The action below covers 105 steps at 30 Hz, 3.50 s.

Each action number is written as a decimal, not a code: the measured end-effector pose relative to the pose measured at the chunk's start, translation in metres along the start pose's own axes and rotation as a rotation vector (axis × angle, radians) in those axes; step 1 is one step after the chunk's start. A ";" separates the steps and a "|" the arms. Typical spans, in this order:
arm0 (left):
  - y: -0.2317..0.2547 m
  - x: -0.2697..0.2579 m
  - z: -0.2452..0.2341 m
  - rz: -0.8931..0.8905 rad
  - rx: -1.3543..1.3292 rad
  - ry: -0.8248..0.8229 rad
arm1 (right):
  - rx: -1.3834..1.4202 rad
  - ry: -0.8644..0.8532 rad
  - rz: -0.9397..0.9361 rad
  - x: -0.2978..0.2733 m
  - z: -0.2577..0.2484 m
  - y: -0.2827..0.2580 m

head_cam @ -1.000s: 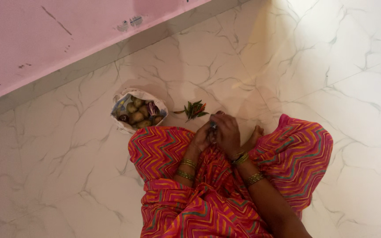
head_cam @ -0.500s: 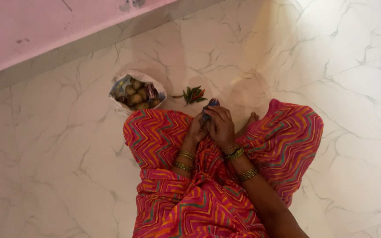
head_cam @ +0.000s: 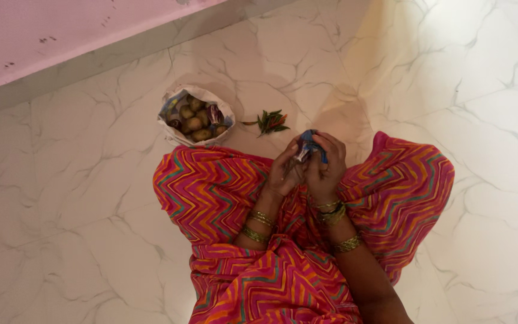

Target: The person sits on the floor and peels potatoes and eggplants using a small knife. They handle the vegetables one at a time, placing the peeled items into a cloth bag beside them.

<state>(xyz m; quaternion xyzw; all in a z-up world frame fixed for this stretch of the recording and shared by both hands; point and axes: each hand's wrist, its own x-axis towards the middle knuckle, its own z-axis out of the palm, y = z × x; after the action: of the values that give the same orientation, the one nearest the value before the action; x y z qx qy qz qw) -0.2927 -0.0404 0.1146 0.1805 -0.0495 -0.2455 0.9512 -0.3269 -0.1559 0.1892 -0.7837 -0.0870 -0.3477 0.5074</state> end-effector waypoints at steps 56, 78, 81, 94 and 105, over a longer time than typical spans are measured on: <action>0.027 0.036 -0.044 -0.246 0.138 0.530 | -0.281 -0.319 -0.176 0.037 0.024 0.041; 0.036 0.052 -0.046 -0.274 0.299 0.354 | -0.082 -0.347 0.138 0.052 0.024 0.089; 0.022 0.049 -0.054 -0.267 0.240 0.439 | -0.204 -0.347 0.130 0.052 0.018 0.081; 0.003 0.060 -0.092 -0.303 0.180 0.562 | -0.176 -0.501 -0.290 0.040 0.020 0.088; -0.001 0.062 -0.091 -0.341 0.249 0.625 | -0.183 -0.555 -0.262 0.038 0.016 0.105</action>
<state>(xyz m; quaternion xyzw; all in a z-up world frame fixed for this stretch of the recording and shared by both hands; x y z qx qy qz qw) -0.2220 -0.0419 0.0303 0.3664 0.2443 -0.3255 0.8367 -0.2398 -0.1999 0.1319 -0.8731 -0.2907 -0.1892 0.3427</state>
